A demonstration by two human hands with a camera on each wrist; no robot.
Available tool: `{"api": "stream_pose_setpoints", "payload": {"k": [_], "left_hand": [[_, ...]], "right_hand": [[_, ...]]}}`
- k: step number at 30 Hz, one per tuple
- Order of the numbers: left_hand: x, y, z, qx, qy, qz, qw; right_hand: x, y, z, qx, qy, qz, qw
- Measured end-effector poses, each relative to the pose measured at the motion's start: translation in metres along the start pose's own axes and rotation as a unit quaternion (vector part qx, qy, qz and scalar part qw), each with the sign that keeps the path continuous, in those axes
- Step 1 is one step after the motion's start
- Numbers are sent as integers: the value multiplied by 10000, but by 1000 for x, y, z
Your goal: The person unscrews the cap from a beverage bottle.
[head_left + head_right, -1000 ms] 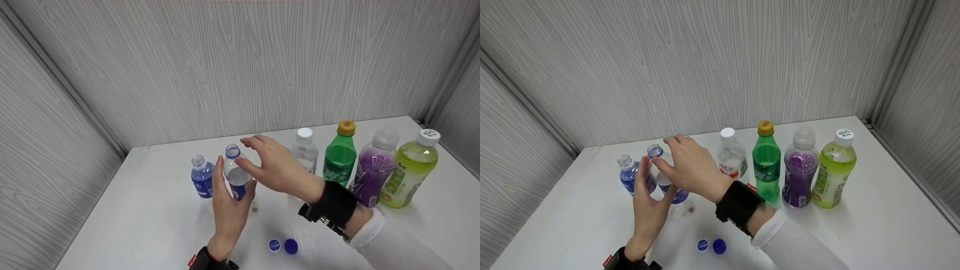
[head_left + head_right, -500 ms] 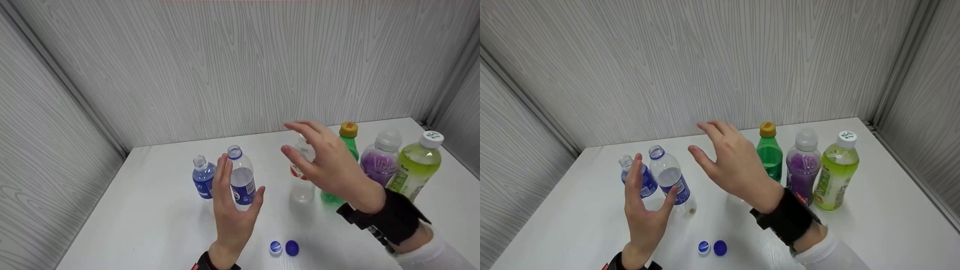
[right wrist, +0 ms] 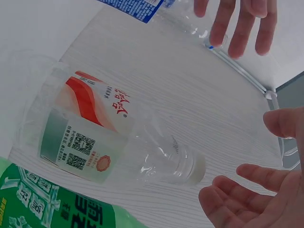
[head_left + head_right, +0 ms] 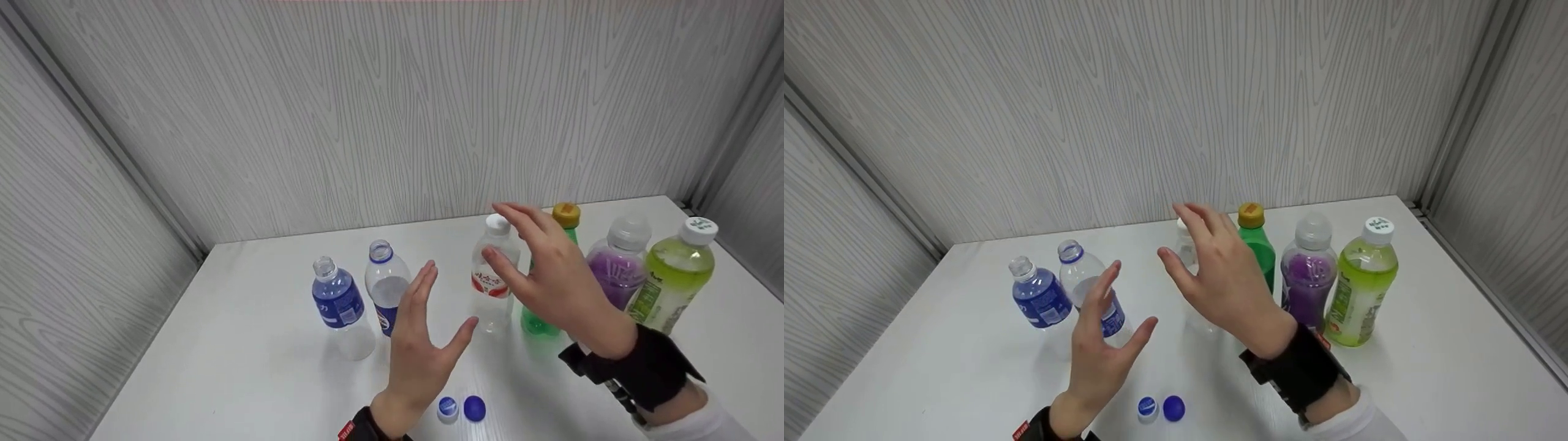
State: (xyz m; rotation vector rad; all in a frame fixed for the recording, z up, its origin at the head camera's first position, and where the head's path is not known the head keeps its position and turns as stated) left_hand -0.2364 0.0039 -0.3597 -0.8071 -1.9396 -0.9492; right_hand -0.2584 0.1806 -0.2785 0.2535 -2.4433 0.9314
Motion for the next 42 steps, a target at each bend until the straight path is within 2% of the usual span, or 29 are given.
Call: {"api": "stream_pose_setpoints", "payload": {"k": [4,10,19,30,42], "left_hand": [[1,-9,23,-469,-446,-624,9960],[8,-17,48,-1101,-911,-1469,9788],[7,-29,74,-1318,-1227,-2150,9599],[5,-35,91,-1256,-1562,-2557,9457],[4,-33,92,-1254,-1532,-2543,9466]], "right_hand": [[2,2,4,-61,-5,-12,10000],[6,6,7,-49,-143,51,9999],[11,12,15,-81,-439,163,9989],[14,16,19,-35,-664,382,9971],[12,9,19,202,-329,103,9992]]}}
Point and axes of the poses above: each hand's wrist, its own x-axis towards the middle knuckle, its own z-axis out of the palm, y = z × x, the point moved 8 cm from there along x, towards the middle knuckle, and after that the axes turned 10 degrees about z, right-handed, at the moved point
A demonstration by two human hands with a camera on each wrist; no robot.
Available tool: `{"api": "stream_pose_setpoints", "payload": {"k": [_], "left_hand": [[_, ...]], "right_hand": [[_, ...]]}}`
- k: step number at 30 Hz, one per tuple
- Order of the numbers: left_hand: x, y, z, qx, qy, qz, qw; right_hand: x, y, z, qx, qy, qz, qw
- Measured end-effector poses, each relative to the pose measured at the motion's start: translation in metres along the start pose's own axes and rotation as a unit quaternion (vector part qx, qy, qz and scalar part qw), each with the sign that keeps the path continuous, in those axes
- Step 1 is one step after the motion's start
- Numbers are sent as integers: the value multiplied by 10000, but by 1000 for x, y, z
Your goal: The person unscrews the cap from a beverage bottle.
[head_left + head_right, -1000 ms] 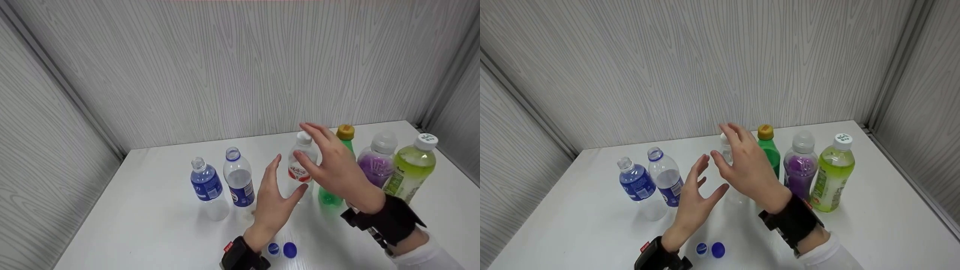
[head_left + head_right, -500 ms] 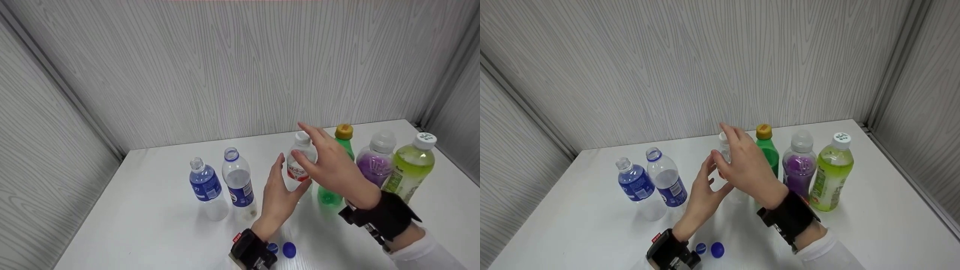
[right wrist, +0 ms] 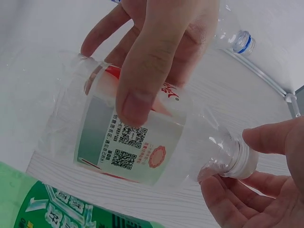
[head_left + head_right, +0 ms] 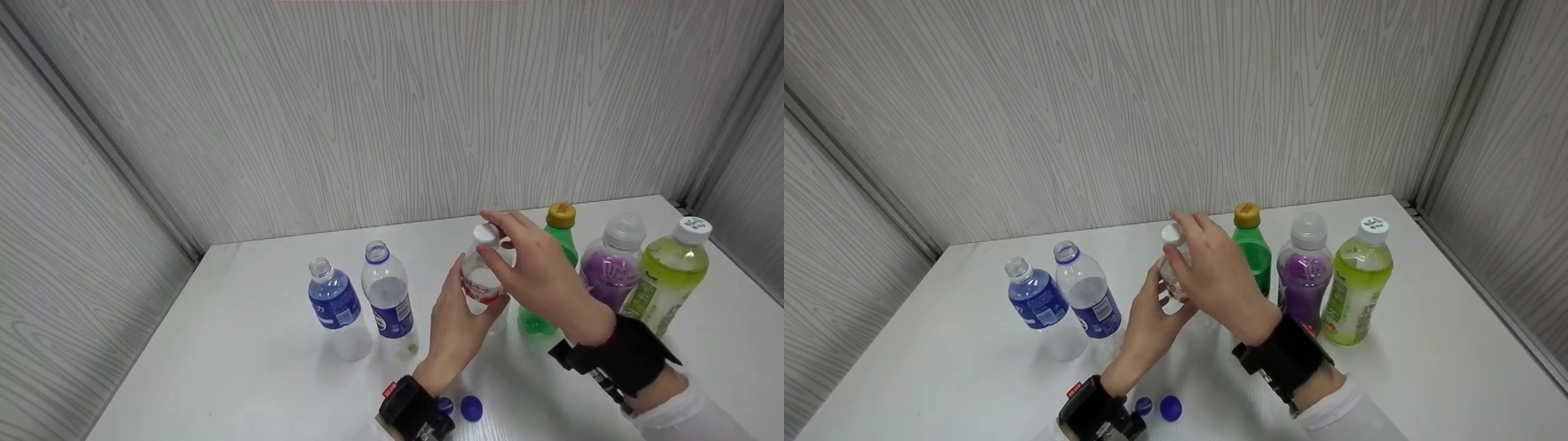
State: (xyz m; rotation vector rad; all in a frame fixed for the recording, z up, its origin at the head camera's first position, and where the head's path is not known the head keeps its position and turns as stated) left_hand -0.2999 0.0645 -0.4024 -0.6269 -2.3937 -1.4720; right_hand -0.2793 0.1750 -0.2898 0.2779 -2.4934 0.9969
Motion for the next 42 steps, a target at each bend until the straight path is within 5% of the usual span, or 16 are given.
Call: {"api": "stream_pose_setpoints", "payload": {"k": [15,27,35,42], "left_hand": [[-27,27,-16,112,189,742,9970],[-55,35,-44,268,413,1608,9858],[-69,36,-54,564,327,2019,9772],[-77,28,-61,860,173,1788,9800]], "right_hand": [[-34,-25,-28,211,555,-492,9970],[-61,-30,-47,690,999,-1167,9857],[-68,-31,-41,193,794,-1273,9885],[-69,-27,-28,-46,470,-1039,9935]]}}
Point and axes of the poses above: each hand's wrist, its own x-axis towards the middle knuckle, its own z-axis out of the palm, y = z × x, the point moved 8 cm from there along x, towards the middle knuckle, and after that the axes turned 10 degrees about z, right-handed, at the moved point
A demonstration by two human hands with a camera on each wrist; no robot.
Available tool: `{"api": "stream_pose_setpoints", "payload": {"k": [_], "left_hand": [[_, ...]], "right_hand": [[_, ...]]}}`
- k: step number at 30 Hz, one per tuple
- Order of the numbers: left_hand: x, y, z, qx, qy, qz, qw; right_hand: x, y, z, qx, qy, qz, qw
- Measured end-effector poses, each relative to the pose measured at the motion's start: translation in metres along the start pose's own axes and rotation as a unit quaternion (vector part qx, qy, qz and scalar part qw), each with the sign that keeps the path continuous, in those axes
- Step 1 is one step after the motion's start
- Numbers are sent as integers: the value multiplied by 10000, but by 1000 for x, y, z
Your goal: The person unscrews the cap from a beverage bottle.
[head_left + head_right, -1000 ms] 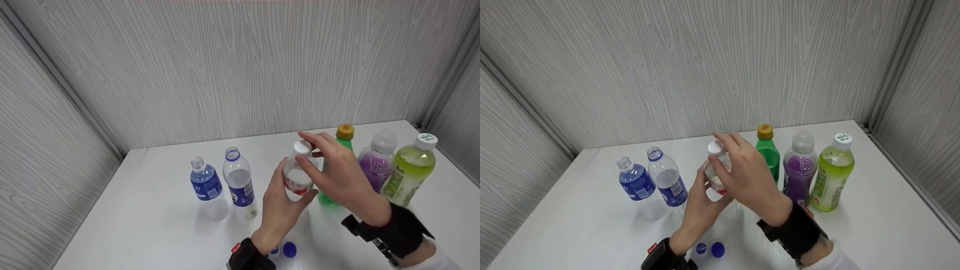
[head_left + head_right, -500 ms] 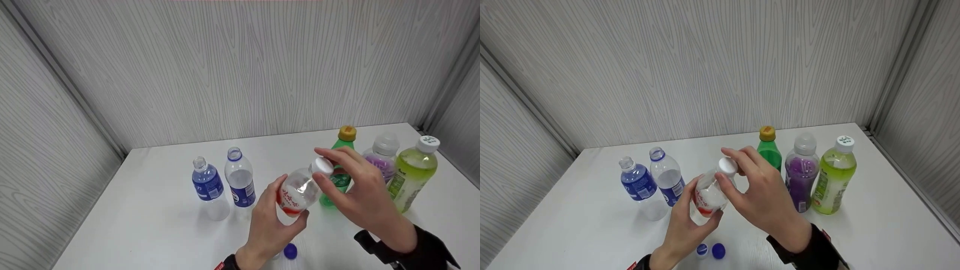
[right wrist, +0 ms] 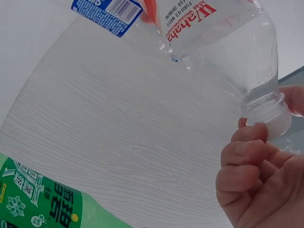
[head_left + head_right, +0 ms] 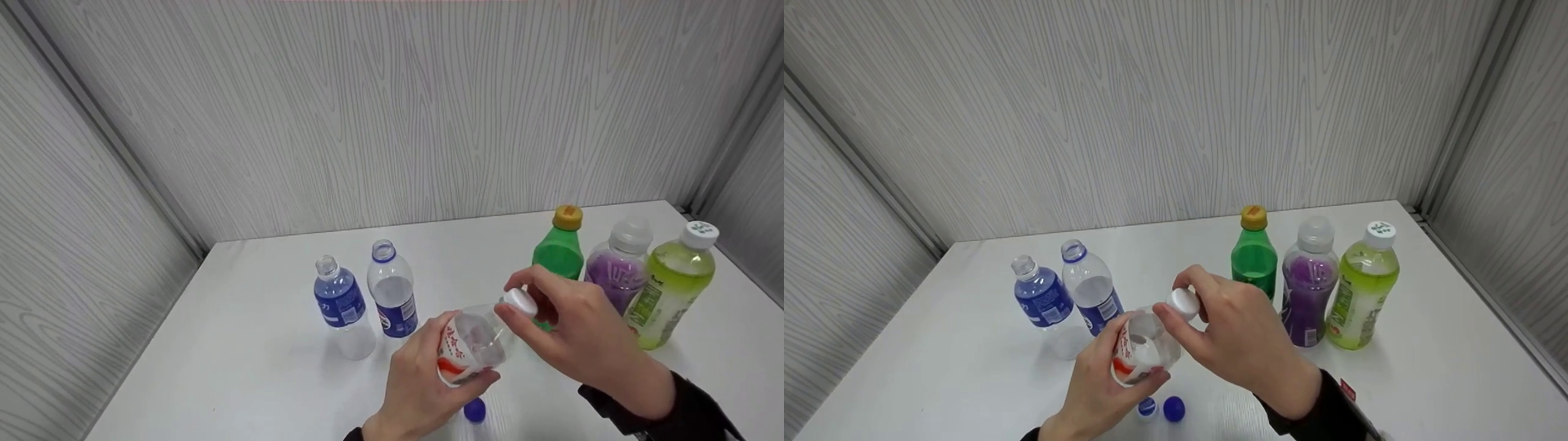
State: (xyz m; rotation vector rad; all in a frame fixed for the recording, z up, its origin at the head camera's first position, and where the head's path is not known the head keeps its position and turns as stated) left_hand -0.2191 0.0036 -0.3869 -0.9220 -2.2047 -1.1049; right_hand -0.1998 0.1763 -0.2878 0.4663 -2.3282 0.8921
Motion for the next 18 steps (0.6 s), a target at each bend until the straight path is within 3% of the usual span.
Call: {"api": "stream_pose_setpoints", "payload": {"k": [5,13,18], "left_hand": [[-3,4,-4,452,-127,159,9988],[-4,9,-7,1345,-17,754,9880],[-4,7,-6,1357,-95,718,9881]], "right_hand": [[-1,1,8,-214,-142,236,9994],[-3,20,20,-433,-741,1550,9842],[-2,21,23,-408,-570,1517,9859]]}}
Point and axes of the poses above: each hand's wrist, its own x-axis towards the middle knuckle, its own z-axis out of the palm, y = z × x, the point moved 8 cm from there along x, towards the middle knuckle, and after that the axes turned 10 degrees about z, right-handed, at the moved point
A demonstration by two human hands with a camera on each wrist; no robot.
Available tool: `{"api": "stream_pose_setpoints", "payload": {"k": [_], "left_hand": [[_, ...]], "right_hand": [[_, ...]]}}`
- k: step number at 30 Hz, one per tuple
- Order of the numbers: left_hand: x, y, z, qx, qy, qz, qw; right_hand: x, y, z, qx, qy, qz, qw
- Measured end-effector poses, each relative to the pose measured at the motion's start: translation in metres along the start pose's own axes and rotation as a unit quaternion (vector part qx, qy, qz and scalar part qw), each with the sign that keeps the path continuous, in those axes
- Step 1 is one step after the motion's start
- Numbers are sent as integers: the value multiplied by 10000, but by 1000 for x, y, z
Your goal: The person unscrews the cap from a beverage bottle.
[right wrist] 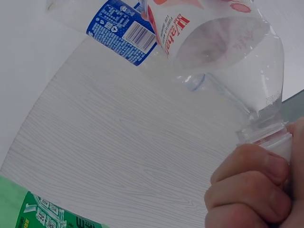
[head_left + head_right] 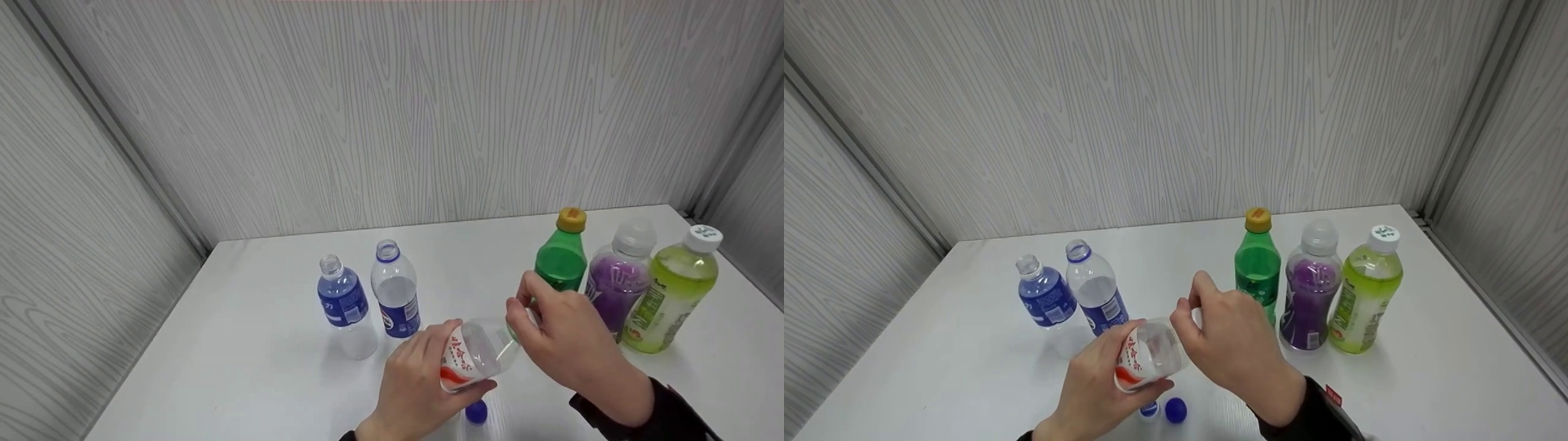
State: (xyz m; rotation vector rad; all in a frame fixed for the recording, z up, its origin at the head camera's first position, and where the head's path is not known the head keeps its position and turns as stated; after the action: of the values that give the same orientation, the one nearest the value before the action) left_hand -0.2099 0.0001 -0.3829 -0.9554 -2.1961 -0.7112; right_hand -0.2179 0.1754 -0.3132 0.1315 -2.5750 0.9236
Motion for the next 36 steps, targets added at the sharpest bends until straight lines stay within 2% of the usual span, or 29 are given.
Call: {"api": "stream_pose_setpoints", "payload": {"k": [5,10,16,23,27,30,33,36], "left_hand": [[-1,-3,3,-566,-184,-258,9979],[-1,-6,8,-1196,-530,-619,9895],[-2,-7,11,-1630,-698,-836,9806],[-1,-9,12,-1851,-743,-845,9763],[-1,-9,12,-2038,-850,-886,9713],[-1,-11,14,-2272,-1041,-1044,9626],[-2,-11,18,-2762,-1344,-1294,9428],[-3,-11,20,-3199,-1580,-1436,9231]], "right_hand": [[-3,-7,-5,183,492,-613,9967],[-6,-14,-9,335,772,-1232,9888],[-7,-16,-9,489,750,-1531,9841],[-8,-19,-10,584,824,-1866,9772],[-9,-19,-10,627,776,-1945,9758],[-10,-19,-10,670,763,-2028,9739],[-12,-20,-10,738,752,-2195,9699],[-14,-21,-10,870,712,-2527,9610]]}}
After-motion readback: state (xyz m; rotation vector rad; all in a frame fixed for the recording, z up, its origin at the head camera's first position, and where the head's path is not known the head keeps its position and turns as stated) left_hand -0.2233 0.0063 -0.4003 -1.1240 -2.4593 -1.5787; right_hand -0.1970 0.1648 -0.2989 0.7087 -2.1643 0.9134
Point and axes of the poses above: each hand's wrist, its own x-axis towards the middle knuckle, its own z-axis out of the palm, y = z × x, the point moved 8 cm from there along x, towards the middle knuckle, and after that the axes turned 10 degrees about z, right-handed, at the moved point
